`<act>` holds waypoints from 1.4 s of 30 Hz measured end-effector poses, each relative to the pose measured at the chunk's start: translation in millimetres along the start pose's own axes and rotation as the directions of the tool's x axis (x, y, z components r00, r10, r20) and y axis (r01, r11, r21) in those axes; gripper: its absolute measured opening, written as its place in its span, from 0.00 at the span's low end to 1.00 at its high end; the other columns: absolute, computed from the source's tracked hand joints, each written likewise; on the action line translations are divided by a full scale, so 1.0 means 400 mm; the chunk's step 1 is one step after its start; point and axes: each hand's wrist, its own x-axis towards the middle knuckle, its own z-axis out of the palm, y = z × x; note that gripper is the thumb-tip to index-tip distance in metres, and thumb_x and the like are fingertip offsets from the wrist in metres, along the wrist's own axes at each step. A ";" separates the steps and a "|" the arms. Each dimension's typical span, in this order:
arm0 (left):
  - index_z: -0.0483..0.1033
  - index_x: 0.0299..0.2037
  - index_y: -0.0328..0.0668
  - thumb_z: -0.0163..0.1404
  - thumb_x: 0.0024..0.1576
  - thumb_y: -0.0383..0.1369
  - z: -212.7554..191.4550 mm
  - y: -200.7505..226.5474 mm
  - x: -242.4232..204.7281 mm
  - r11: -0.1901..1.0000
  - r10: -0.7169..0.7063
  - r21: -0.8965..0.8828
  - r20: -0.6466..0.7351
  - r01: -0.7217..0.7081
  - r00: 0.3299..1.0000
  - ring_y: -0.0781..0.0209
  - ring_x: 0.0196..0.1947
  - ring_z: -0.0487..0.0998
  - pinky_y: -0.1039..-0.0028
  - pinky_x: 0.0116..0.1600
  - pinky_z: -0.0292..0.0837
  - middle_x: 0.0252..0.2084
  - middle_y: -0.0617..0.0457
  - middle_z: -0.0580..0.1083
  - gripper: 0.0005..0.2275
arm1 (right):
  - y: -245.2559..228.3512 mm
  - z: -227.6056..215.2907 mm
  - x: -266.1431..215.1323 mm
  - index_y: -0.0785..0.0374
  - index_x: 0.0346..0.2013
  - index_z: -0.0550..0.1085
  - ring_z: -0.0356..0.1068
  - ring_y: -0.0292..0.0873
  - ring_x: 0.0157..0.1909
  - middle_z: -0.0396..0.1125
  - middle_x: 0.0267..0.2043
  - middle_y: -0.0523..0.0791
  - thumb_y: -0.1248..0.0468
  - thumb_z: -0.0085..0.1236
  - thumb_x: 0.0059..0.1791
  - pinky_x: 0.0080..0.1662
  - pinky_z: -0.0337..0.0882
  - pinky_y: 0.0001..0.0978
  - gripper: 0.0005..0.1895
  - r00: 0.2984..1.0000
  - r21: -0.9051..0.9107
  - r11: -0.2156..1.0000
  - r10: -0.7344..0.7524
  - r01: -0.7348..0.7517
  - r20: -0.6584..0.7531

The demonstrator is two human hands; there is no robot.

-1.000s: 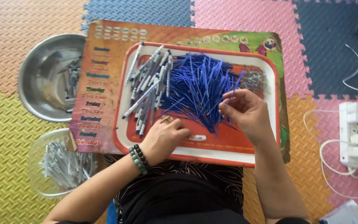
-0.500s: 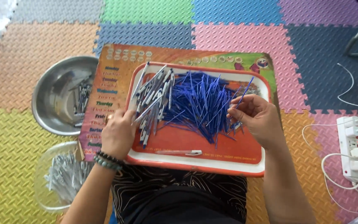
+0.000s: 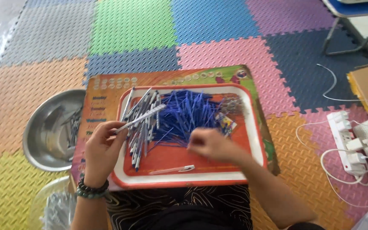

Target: Assembling ballpoint pens by inserting ink refills into barrels and attaching caps.

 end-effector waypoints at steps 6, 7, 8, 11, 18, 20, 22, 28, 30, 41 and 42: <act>0.74 0.59 0.39 0.50 0.74 0.29 0.070 0.009 -0.001 0.709 -0.312 -0.661 0.020 0.247 0.950 0.52 0.51 0.86 0.50 0.53 0.92 0.52 0.48 0.78 0.07 | 0.026 0.051 0.029 0.59 0.44 0.81 0.84 0.52 0.42 0.82 0.38 0.50 0.61 0.67 0.57 0.46 0.81 0.39 0.06 0.980 -0.117 0.979 0.179 -0.168 0.088; 0.74 0.59 0.39 0.50 0.74 0.29 0.076 0.011 0.003 0.709 -0.307 -0.661 0.025 0.246 0.951 0.52 0.51 0.86 0.50 0.53 0.92 0.52 0.48 0.78 0.07 | 0.028 0.044 0.028 0.59 0.44 0.81 0.84 0.52 0.42 0.82 0.38 0.50 0.61 0.67 0.57 0.46 0.81 0.39 0.06 0.980 -0.117 0.979 0.180 -0.170 0.082; 0.72 0.59 0.41 0.51 0.74 0.30 0.082 0.012 0.007 0.665 -0.341 -0.700 0.024 0.259 0.940 0.51 0.50 0.87 0.48 0.54 0.91 0.52 0.51 0.78 0.07 | 0.029 0.038 0.028 0.60 0.43 0.81 0.83 0.54 0.42 0.81 0.37 0.51 0.59 0.68 0.56 0.45 0.81 0.42 0.08 0.988 -0.100 0.985 0.149 -0.143 0.051; 0.71 0.58 0.45 0.52 0.74 0.34 0.092 -0.041 0.031 0.537 -0.427 -0.784 0.066 0.312 0.902 0.48 0.50 0.88 0.43 0.55 0.90 0.51 0.53 0.78 0.07 | 0.037 0.020 0.028 0.60 0.42 0.82 0.82 0.54 0.43 0.80 0.37 0.51 0.58 0.70 0.55 0.46 0.80 0.45 0.09 0.995 -0.020 0.995 0.102 -0.102 -0.004; 0.77 0.54 0.48 0.53 0.73 0.32 0.271 -0.099 0.118 0.305 -0.552 -0.836 0.235 0.456 0.800 0.54 0.43 0.86 0.36 0.61 0.88 0.46 0.54 0.81 0.04 | -0.005 -0.070 0.082 0.63 0.43 0.81 0.75 0.44 0.31 0.76 0.31 0.50 0.62 0.66 0.58 0.34 0.80 0.35 0.07 0.932 0.269 0.963 0.065 0.036 -0.357; 0.77 0.53 0.47 0.54 0.72 0.30 0.355 -0.127 0.134 0.271 -0.536 -0.831 0.288 0.486 0.793 0.57 0.41 0.85 0.42 0.61 0.88 0.43 0.55 0.80 0.03 | 0.019 -0.051 0.123 0.64 0.44 0.80 0.76 0.44 0.31 0.76 0.30 0.51 0.62 0.64 0.60 0.32 0.81 0.34 0.07 0.916 0.337 0.937 0.056 0.088 -0.396; 0.77 0.52 0.46 0.55 0.71 0.27 0.411 -0.136 0.134 0.240 -0.522 -0.820 0.342 0.519 0.782 0.59 0.39 0.85 0.48 0.62 0.88 0.39 0.55 0.79 0.04 | 0.053 -0.031 0.150 0.65 0.46 0.78 0.78 0.44 0.30 0.76 0.30 0.51 0.62 0.62 0.61 0.31 0.82 0.32 0.07 0.899 0.405 0.903 0.054 0.142 -0.435; 0.80 0.67 0.39 0.55 0.71 0.31 0.448 -0.105 0.103 0.422 -0.450 -0.657 0.446 0.624 0.774 0.60 0.39 0.87 0.44 0.56 0.91 0.43 0.53 0.81 0.15 | 0.165 -0.012 0.171 0.65 0.50 0.77 0.79 0.38 0.36 0.81 0.36 0.50 0.65 0.61 0.61 0.36 0.84 0.27 0.06 0.845 0.526 0.825 0.123 0.204 -0.520; 0.81 0.66 0.37 0.58 0.70 0.32 0.454 -0.137 0.091 0.417 -0.447 -0.664 0.445 0.621 0.776 0.59 0.38 0.88 0.49 0.55 0.91 0.48 0.48 0.83 0.16 | 0.161 -0.011 0.176 0.68 0.51 0.76 0.80 0.40 0.36 0.81 0.38 0.53 0.68 0.60 0.61 0.35 0.85 0.30 0.06 0.830 0.615 0.742 0.148 0.266 -0.538; 0.79 0.67 0.37 0.59 0.68 0.28 0.452 -0.156 0.036 0.426 -0.363 -0.728 0.406 0.537 0.838 0.52 0.39 0.90 0.49 0.54 0.91 0.47 0.49 0.83 0.17 | 0.174 0.014 0.205 0.67 0.49 0.76 0.80 0.40 0.32 0.80 0.35 0.52 0.70 0.64 0.59 0.32 0.85 0.29 0.06 0.869 0.606 0.752 0.093 0.259 -0.487; 0.79 0.67 0.37 0.59 0.68 0.28 0.458 -0.162 0.032 0.419 -0.364 -0.727 0.414 0.544 0.834 0.52 0.39 0.90 0.50 0.53 0.92 0.48 0.49 0.83 0.17 | 0.178 0.009 0.207 0.67 0.48 0.76 0.80 0.41 0.31 0.79 0.34 0.52 0.71 0.64 0.59 0.32 0.85 0.31 0.05 0.871 0.583 0.768 0.068 0.266 -0.487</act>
